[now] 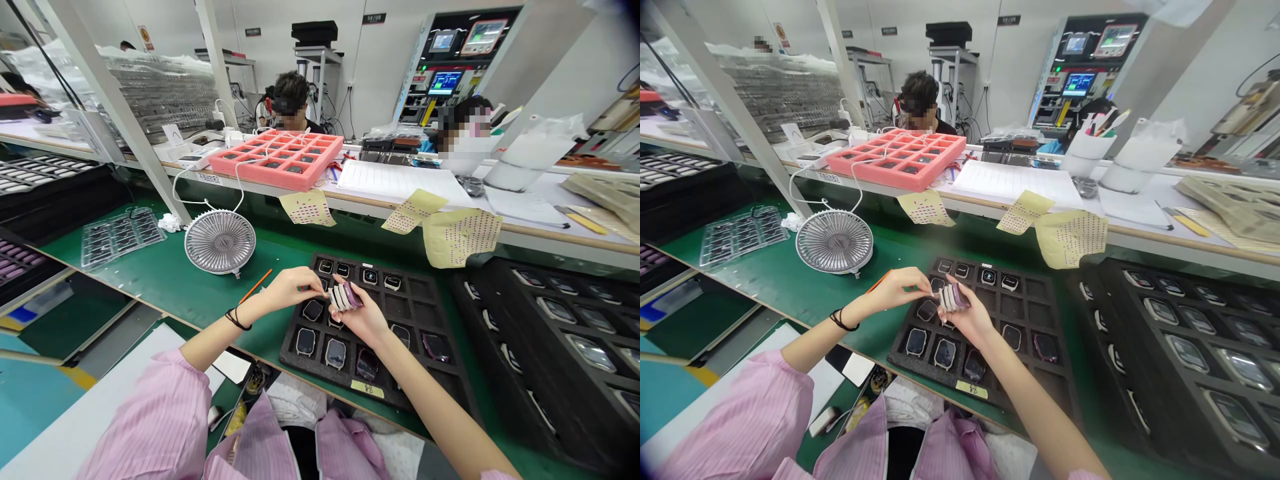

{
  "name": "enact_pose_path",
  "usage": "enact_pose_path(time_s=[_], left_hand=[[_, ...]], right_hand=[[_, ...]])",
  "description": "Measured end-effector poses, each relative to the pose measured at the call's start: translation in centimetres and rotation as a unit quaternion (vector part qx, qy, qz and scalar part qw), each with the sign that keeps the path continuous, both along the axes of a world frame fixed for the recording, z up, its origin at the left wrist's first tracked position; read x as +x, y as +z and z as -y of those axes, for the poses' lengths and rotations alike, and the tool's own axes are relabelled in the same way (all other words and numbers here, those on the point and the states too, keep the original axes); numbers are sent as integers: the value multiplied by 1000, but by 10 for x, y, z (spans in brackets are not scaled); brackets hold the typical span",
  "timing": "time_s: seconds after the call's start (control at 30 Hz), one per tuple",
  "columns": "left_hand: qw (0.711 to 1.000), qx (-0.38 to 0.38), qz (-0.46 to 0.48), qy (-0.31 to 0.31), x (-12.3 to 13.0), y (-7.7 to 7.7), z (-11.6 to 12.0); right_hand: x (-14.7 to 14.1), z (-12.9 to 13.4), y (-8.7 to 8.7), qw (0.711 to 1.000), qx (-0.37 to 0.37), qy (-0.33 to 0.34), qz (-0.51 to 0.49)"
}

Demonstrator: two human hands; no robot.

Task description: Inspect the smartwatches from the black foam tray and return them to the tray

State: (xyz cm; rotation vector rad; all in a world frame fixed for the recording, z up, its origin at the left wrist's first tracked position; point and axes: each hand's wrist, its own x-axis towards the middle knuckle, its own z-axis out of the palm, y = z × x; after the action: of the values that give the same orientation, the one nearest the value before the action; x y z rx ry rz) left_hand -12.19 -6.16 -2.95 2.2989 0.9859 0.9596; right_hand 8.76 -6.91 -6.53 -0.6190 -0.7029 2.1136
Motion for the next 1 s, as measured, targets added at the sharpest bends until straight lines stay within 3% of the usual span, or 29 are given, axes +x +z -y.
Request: enact_pose_path(time_s=[0.07, 0.23, 0.43, 0.7, 0.8, 1.0], left_hand=[[999, 31, -5, -32, 8, 2, 3], [997, 65, -22, -36, 12, 9, 4], [987, 94, -102, -86, 13, 16, 10], [932, 253, -228, -122, 16, 16, 19], [945, 213, -208, -136, 14, 13, 17], [989, 11, -64, -130, 11, 2, 6]], right_hand=[[1, 0, 1, 1000, 0, 21, -4], [3, 0, 1, 998, 6, 62, -1], [2, 0, -5, 994, -1, 108, -16], [0, -1, -9, 991, -12, 130, -9], [1, -1, -8, 993, -23, 118, -16], [2, 0, -12, 984, 22, 177, -10]])
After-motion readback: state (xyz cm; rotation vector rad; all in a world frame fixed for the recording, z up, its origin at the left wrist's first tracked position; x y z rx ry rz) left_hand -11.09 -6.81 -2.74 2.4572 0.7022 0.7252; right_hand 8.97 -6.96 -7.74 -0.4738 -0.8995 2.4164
